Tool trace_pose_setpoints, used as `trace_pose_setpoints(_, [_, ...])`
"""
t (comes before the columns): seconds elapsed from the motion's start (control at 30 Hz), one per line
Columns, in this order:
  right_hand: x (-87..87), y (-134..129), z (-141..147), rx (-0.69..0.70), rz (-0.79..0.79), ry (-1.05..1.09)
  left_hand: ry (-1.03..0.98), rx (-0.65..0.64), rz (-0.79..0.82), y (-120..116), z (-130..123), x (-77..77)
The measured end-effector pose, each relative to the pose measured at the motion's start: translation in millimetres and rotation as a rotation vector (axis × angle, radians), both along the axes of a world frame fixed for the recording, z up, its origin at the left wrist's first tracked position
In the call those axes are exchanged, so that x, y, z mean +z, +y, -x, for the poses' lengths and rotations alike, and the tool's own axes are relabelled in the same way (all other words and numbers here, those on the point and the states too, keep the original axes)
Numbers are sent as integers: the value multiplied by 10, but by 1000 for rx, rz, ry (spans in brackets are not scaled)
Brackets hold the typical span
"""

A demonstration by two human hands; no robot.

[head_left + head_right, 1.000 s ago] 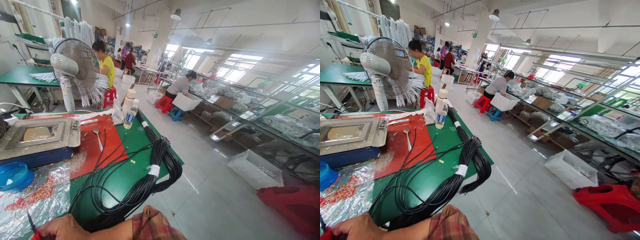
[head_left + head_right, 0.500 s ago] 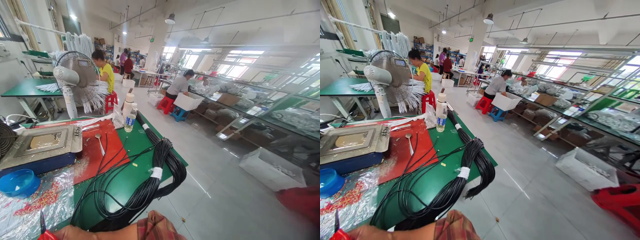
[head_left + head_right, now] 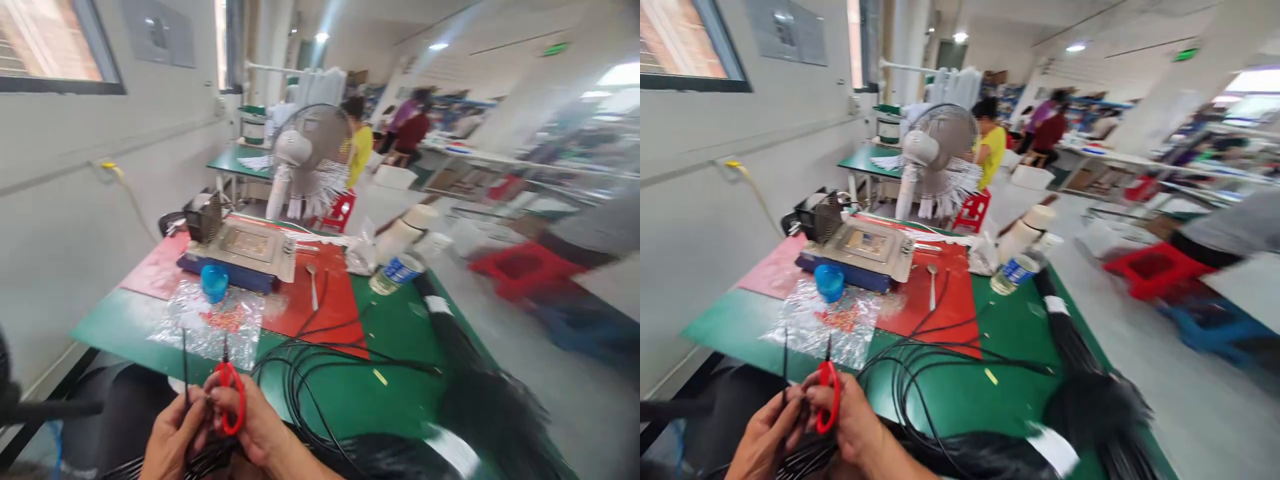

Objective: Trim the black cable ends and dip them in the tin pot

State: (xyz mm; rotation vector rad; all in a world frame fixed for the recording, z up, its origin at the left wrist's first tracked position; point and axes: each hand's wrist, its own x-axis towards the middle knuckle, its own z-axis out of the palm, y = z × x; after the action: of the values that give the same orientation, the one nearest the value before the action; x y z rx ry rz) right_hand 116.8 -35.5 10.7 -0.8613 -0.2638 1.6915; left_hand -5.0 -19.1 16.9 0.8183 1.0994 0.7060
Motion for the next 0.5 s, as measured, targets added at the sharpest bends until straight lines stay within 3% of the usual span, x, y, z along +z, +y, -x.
trace_pose_setpoints(0.27, [108,29,42,75,98,-89,-103,-77,-140,30,43,-29])
trace_pose_setpoints(0.5, [47,53,27,88,134,-113,-114,-122,-163,54,76,-101])
